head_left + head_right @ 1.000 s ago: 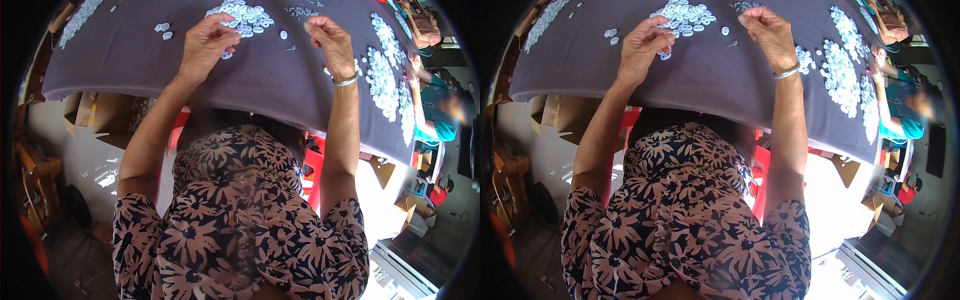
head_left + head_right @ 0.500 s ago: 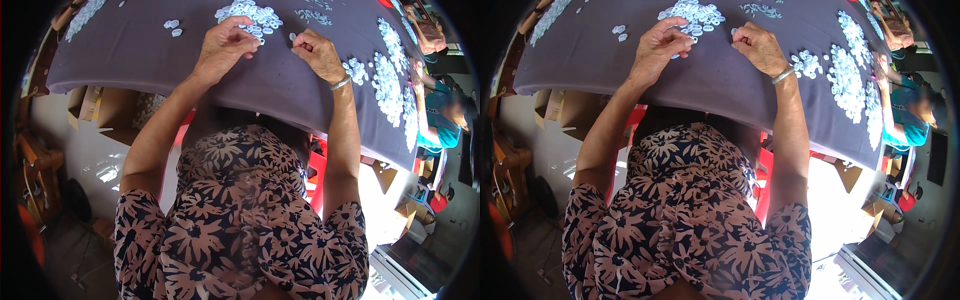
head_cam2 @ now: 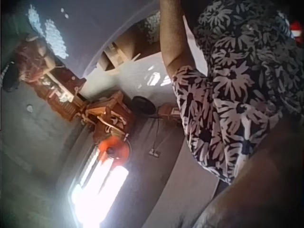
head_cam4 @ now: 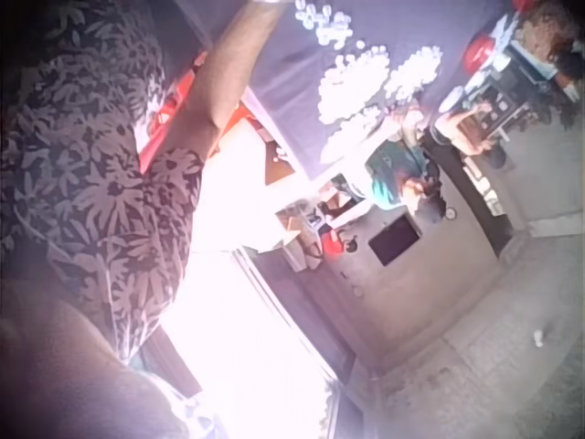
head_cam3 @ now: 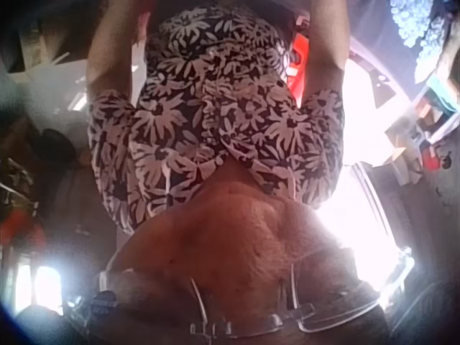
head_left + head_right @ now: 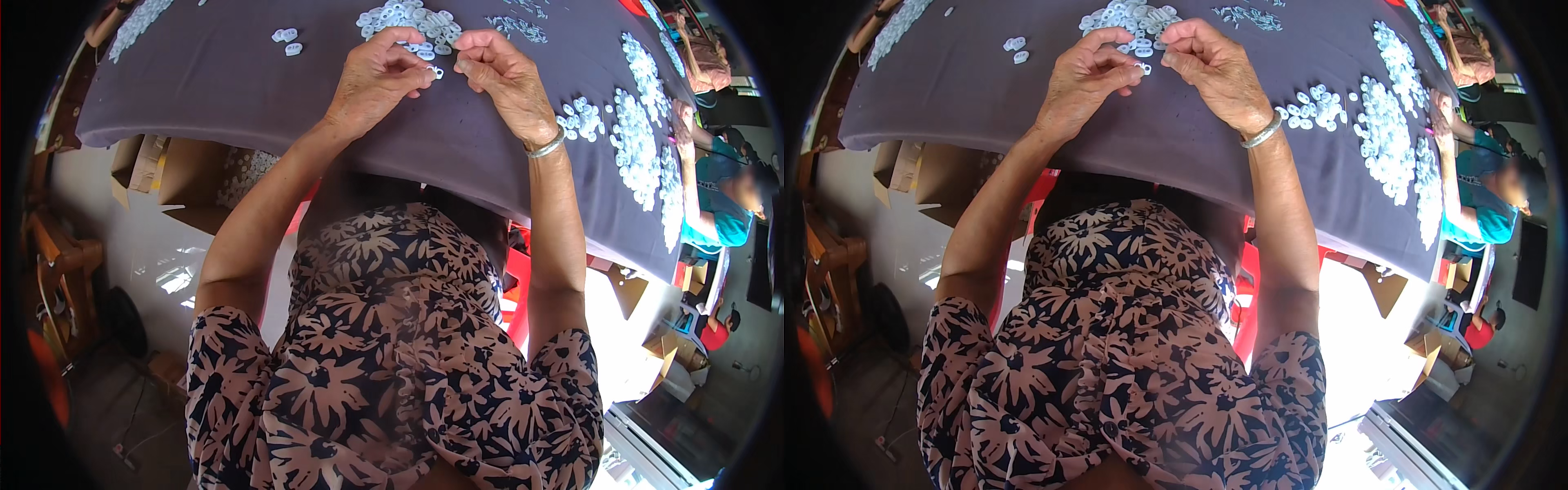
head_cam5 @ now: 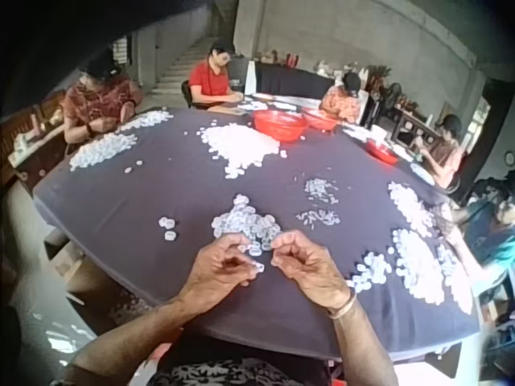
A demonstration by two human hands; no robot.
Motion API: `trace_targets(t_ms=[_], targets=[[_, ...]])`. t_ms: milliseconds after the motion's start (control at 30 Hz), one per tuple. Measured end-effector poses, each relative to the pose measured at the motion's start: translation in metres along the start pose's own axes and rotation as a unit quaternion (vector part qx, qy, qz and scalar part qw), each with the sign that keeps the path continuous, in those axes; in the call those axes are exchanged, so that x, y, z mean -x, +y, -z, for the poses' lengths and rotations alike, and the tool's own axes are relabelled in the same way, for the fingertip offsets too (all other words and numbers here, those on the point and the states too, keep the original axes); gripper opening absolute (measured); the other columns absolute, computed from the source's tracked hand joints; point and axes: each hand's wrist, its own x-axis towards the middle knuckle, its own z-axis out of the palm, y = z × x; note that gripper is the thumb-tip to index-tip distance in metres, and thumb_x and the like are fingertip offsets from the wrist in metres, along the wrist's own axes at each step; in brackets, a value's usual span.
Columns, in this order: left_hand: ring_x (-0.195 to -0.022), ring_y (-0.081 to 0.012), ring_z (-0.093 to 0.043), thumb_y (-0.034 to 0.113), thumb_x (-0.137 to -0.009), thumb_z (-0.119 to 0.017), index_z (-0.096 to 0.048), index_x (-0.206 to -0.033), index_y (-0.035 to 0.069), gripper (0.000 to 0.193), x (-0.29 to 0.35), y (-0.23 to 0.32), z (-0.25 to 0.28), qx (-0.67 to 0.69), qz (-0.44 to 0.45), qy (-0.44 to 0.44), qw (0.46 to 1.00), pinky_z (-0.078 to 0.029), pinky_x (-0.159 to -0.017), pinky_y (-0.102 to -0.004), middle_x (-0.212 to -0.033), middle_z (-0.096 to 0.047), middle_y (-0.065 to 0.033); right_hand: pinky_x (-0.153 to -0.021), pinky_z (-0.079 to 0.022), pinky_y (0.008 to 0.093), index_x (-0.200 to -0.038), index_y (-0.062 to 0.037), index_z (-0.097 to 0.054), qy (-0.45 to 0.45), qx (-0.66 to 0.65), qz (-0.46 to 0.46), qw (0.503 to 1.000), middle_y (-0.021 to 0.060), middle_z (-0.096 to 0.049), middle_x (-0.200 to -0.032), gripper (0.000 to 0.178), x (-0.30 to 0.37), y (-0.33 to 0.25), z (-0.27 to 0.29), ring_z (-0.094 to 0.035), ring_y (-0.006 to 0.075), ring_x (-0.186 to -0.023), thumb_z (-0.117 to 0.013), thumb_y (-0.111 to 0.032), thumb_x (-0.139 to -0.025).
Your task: The person assembles plastic cord locks by inserting small components into the toggle bodies by hand and using a wooden stick, then placing the finished cord locks on the table.
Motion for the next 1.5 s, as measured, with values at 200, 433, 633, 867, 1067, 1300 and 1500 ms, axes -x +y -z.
trace_targets(t_ms=[200,433,633,867,1067,1300,1500], targets=[[-0.073,-0.0108,-0.062,0.004,-0.080,-0.068,-0.051,-0.114,0.001,0.039,0.001,0.004,-0.003,-0.005,0.003,-0.004,1.000,-0.051,-0.062,-0.0229,-0.084,-0.066,-0.0087,-0.064,-0.041,0.0189,-0.098,-0.0057,-0.064,0.015,0.034,-0.008,0.999,-0.0021,-0.061,-0.085,0.011,0.000,0.005,-0.002,-0.052,0.0041,-0.075,-0.060,-0.009,-0.088],[-0.071,-0.0088,-0.059,0.004,-0.079,-0.068,-0.052,-0.112,0.003,0.037,0.002,0.001,-0.003,-0.005,-0.006,-0.003,1.000,-0.049,-0.061,-0.0220,-0.082,-0.065,-0.0071,-0.064,-0.043,0.0187,-0.093,-0.0057,-0.067,0.030,0.008,-0.038,0.999,-0.0032,-0.062,-0.081,0.011,-0.001,0.006,-0.008,-0.052,0.0042,-0.072,-0.063,-0.015,-0.087],[-0.070,-0.0064,-0.056,0.005,-0.079,-0.068,-0.053,-0.111,0.003,0.035,0.002,0.002,-0.004,-0.022,-0.013,-0.006,1.000,-0.047,-0.061,-0.0207,-0.079,-0.064,-0.0051,-0.062,-0.043,0.0187,-0.095,-0.0051,-0.067,0.042,0.012,-0.055,0.998,-0.0034,-0.061,-0.077,0.015,0.000,0.007,-0.015,-0.052,0.0042,-0.069,-0.063,-0.018,-0.088],[-0.069,-0.0053,-0.055,0.004,-0.081,-0.066,-0.052,-0.111,0.003,0.033,0.002,0.003,-0.006,-0.044,-0.023,-0.008,0.999,-0.046,-0.062,-0.0204,-0.078,-0.064,-0.0035,-0.062,-0.043,0.0182,-0.096,-0.0044,-0.067,0.045,0.000,-0.065,0.997,-0.0034,-0.060,-0.077,0.017,0.000,0.007,-0.017,-0.052,0.0040,-0.068,-0.064,-0.019,-0.088],[-0.069,-0.0051,-0.054,0.003,-0.081,-0.066,-0.051,-0.110,0.004,0.033,0.003,0.003,-0.005,-0.047,-0.026,-0.012,0.998,-0.045,-0.062,-0.0203,-0.076,-0.063,-0.0026,-0.062,-0.043,0.0179,-0.097,-0.0040,-0.066,0.043,0.001,-0.065,0.997,-0.0035,-0.060,-0.077,0.017,0.000,0.007,-0.018,-0.052,0.0039,-0.068,-0.063,-0.018,-0.088],[-0.069,-0.0055,-0.055,0.003,-0.080,-0.065,-0.050,-0.111,0.003,0.034,0.003,0.002,-0.007,-0.064,-0.015,0.002,0.998,-0.046,-0.063,-0.0203,-0.076,-0.064,-0.0030,-0.062,-0.043,0.0179,-0.098,-0.0036,-0.065,0.033,0.017,-0.059,0.998,-0.0035,-0.060,-0.078,0.017,0.000,0.010,-0.016,-0.051,0.0036,-0.068,-0.062,-0.018,-0.089],[-0.069,-0.0058,-0.056,0.004,-0.079,-0.066,-0.052,-0.107,0.000,0.032,0.004,0.001,-0.009,-0.064,-0.014,0.020,0.998,-0.046,-0.064,-0.0207,-0.078,-0.063,-0.0027,-0.062,-0.044,0.0182,-0.098,-0.0024,-0.065,0.026,0.034,-0.038,0.998,-0.0033,-0.060,-0.078,0.018,0.000,0.014,-0.016,-0.050,0.0032,-0.068,-0.062,-0.018,-0.089]])
